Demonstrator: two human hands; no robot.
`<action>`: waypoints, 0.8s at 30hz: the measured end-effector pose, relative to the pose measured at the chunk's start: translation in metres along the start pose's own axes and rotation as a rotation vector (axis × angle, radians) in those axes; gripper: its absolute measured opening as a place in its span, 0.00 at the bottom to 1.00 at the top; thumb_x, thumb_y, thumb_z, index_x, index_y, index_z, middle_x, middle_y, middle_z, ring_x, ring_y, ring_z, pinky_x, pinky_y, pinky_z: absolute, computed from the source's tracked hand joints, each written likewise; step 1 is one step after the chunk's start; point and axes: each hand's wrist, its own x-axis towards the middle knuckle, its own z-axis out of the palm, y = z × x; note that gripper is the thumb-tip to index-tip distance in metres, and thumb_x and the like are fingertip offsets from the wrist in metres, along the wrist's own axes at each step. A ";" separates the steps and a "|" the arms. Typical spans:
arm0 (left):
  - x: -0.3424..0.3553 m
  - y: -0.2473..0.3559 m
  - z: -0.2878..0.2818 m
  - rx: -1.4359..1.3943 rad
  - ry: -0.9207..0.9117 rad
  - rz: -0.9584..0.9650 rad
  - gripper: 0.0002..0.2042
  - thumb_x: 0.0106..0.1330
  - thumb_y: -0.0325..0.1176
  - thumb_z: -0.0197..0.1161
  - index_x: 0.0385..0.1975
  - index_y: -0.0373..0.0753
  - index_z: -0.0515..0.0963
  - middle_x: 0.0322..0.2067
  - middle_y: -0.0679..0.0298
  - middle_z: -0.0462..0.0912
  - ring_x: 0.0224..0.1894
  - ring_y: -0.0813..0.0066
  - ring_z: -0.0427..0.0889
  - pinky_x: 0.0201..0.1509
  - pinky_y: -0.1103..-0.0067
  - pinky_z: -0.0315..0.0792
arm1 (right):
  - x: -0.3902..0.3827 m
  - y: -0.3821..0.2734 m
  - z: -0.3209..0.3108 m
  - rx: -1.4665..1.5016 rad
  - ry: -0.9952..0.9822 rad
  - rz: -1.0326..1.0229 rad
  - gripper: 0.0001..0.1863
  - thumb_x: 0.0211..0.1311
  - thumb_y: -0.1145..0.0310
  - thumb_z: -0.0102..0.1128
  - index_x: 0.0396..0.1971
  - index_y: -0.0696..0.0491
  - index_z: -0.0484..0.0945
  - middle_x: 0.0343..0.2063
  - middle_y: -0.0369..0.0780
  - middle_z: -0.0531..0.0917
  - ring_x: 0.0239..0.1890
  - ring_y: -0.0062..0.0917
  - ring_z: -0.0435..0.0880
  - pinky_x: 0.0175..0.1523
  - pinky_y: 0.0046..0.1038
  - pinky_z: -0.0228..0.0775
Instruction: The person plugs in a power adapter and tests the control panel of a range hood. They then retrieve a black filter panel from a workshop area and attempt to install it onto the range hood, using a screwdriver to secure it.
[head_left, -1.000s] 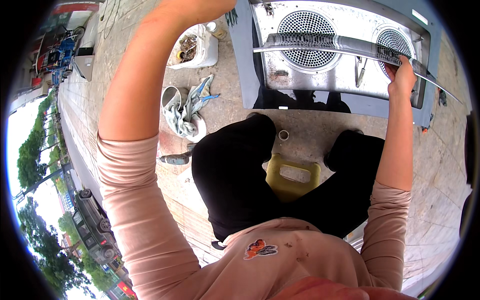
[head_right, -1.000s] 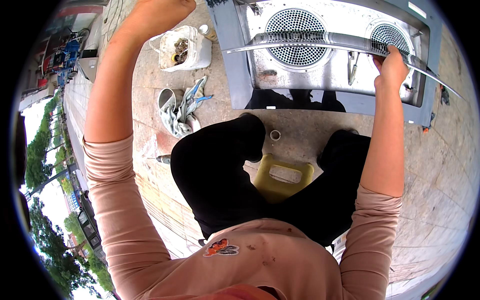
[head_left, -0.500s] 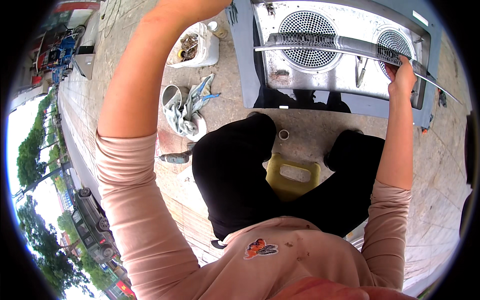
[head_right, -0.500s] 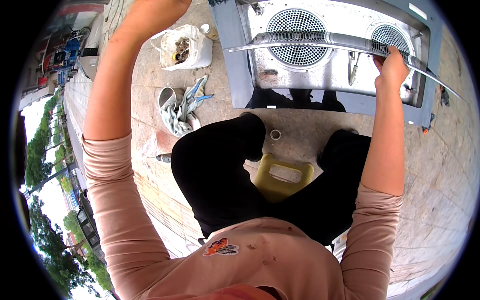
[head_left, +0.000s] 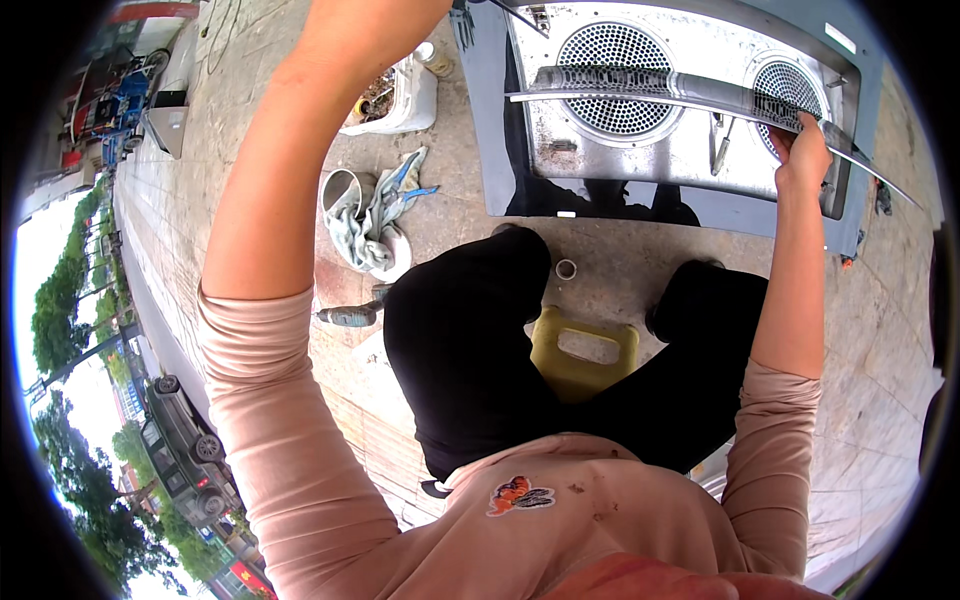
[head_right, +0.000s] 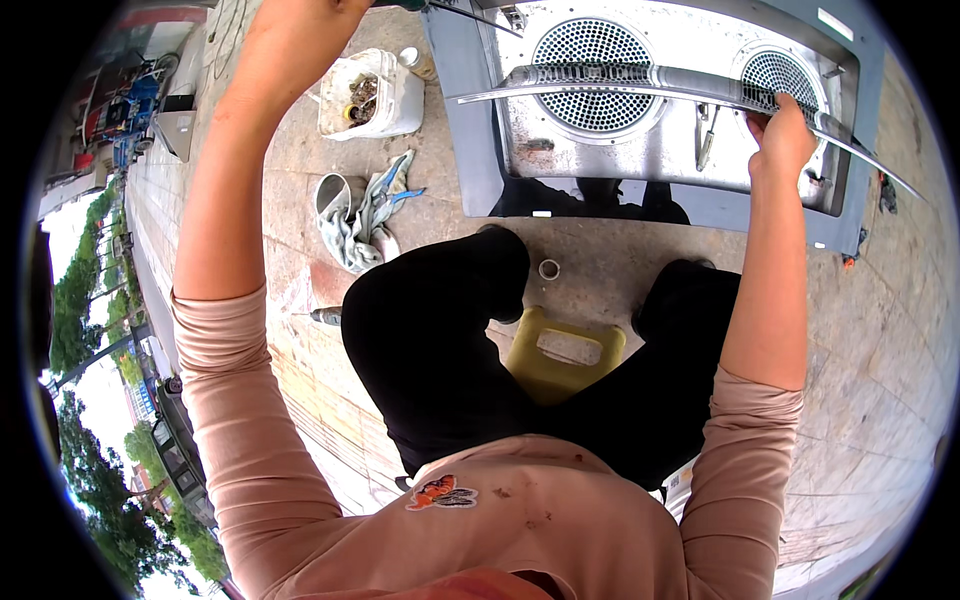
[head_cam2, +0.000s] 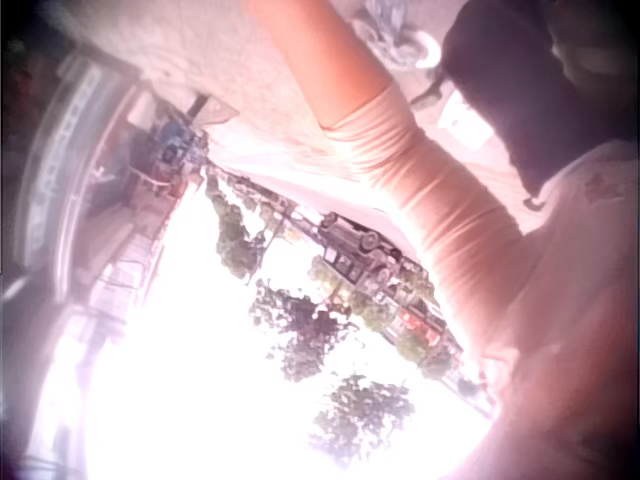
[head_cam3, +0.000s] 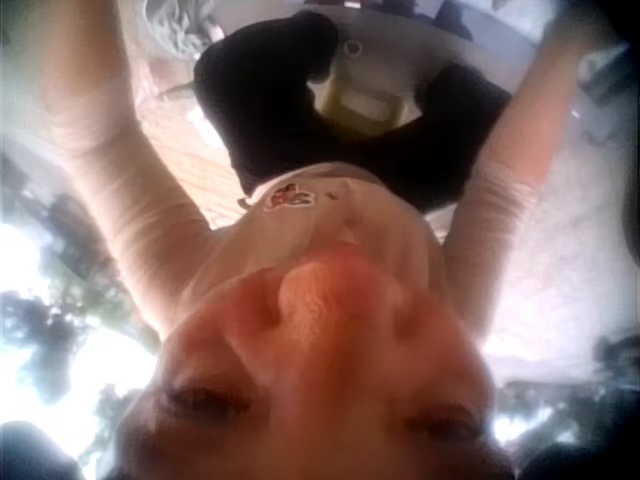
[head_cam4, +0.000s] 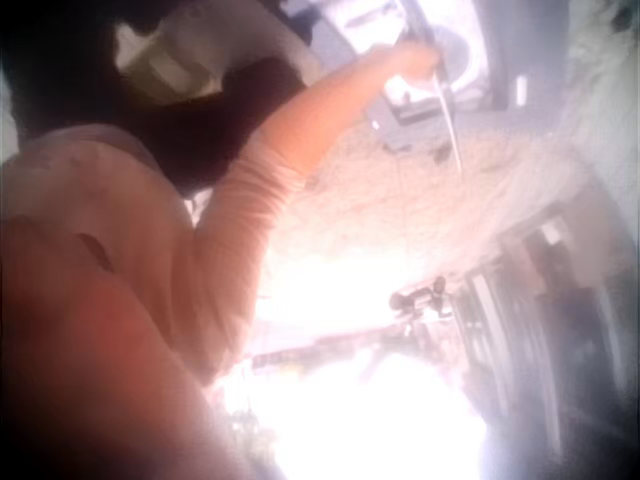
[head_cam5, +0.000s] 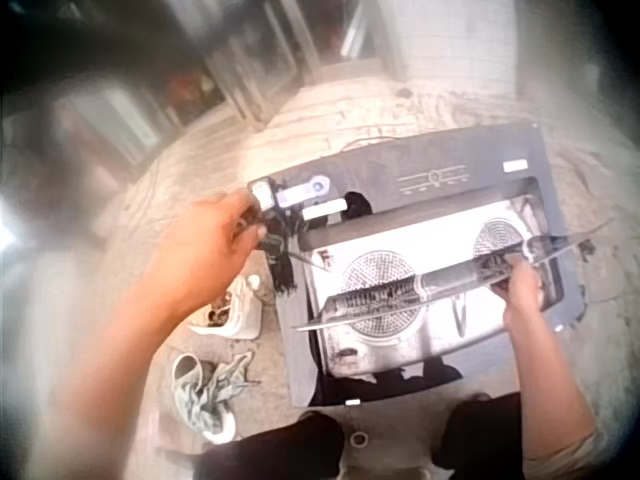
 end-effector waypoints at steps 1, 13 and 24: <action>-0.001 0.002 -0.001 0.025 -0.003 0.013 0.10 0.60 0.32 0.61 0.38 0.36 0.74 0.34 0.48 0.80 0.38 0.47 0.79 0.42 0.61 0.73 | 0.000 0.000 0.000 0.002 -0.004 -0.001 0.13 0.64 0.70 0.52 0.42 0.64 0.73 0.33 0.47 0.82 0.32 0.33 0.85 0.38 0.33 0.82; -0.002 -0.001 0.012 0.078 0.067 0.016 0.10 0.60 0.33 0.61 0.39 0.37 0.74 0.34 0.50 0.79 0.37 0.47 0.79 0.41 0.61 0.73 | 0.004 0.001 -0.001 0.000 -0.014 -0.002 0.13 0.64 0.70 0.51 0.41 0.64 0.73 0.34 0.48 0.82 0.32 0.33 0.85 0.35 0.30 0.83; -0.004 -0.005 0.016 0.087 0.072 0.011 0.11 0.60 0.32 0.61 0.40 0.36 0.74 0.35 0.49 0.80 0.38 0.47 0.79 0.42 0.61 0.73 | -0.005 -0.002 0.002 0.005 -0.007 0.003 0.13 0.63 0.70 0.51 0.41 0.65 0.73 0.34 0.48 0.81 0.32 0.34 0.85 0.37 0.31 0.82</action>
